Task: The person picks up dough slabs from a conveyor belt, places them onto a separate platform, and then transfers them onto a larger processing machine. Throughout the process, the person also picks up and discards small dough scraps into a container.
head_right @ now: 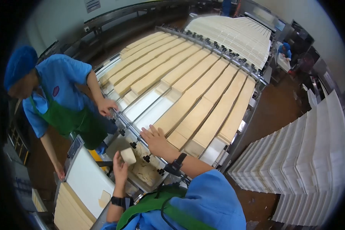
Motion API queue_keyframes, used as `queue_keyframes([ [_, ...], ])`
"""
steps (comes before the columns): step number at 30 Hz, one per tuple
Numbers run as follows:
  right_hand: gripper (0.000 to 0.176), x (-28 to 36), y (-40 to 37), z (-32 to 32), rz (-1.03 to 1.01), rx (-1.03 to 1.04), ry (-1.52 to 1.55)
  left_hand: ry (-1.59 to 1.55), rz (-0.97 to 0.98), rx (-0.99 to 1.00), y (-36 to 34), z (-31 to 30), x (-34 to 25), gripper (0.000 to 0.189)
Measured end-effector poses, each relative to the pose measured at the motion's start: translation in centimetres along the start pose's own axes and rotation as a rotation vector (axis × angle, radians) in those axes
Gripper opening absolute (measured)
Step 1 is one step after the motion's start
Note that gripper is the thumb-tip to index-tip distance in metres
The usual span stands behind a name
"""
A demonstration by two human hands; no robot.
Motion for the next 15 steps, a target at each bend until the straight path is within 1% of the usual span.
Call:
queue_keyframes([
  [1, 0.055, 0.1, 0.1, 0.2, 0.014, 0.010, -0.018, 0.063, 0.016, -0.065, -0.6, -2.2, 1.8, 0.055],
  [3, 0.055, 0.7, 0.6, 0.3, 0.051, 0.021, -0.034, 0.132, 0.054, -0.097, -1.8, -5.5, 4.2, 0.045],
  [5, 0.054, 1.7, 1.4, 0.4, 0.100, 0.025, -0.033, 0.080, 0.002, -0.100, -3.7, -8.2, 6.1, 0.039],
  [6, 0.054, 2.8, 1.8, 0.5, 0.069, 0.029, 0.013, 0.055, -0.025, -0.103, -4.7, -9.3, 6.8, 0.036],
  [8, 0.053, 5.2, 2.5, 1.0, 0.009, 0.044, 0.109, 0.292, 0.013, -0.142, -7.2, -11.2, 6.1, 0.031],
  [9, 0.054, 6.3, 3.0, 2.1, -0.005, 0.078, 0.094, 0.409, 0.029, -0.161, -8.3, -11.9, 5.9, 0.029],
  [12, 0.052, 8.6, 3.6, 4.6, -0.086, 0.052, 0.101, 0.628, 0.124, -0.051, -10.7, -12.2, 6.5, 0.024],
  [13, 0.051, 8.9, 3.8, 5.2, -0.089, 0.093, 0.013, 0.576, 0.138, -0.030, -11.3, -12.3, 7.1, 0.024],
  [15, 0.049, 9.3, 4.0, 6.0, -0.097, 0.173, -0.161, 0.590, 0.228, 0.030, -12.4, -11.9, 6.8, 0.025],
])
Point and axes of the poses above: each hand's wrist, its own y-axis towards the middle knuckle, its own z-axis out of the palm, x = y × z, the point moved 10 cm from there along y, towards the middle knuckle, and after that the axes turned 5 degrees about -z, right-handed, at the moved point
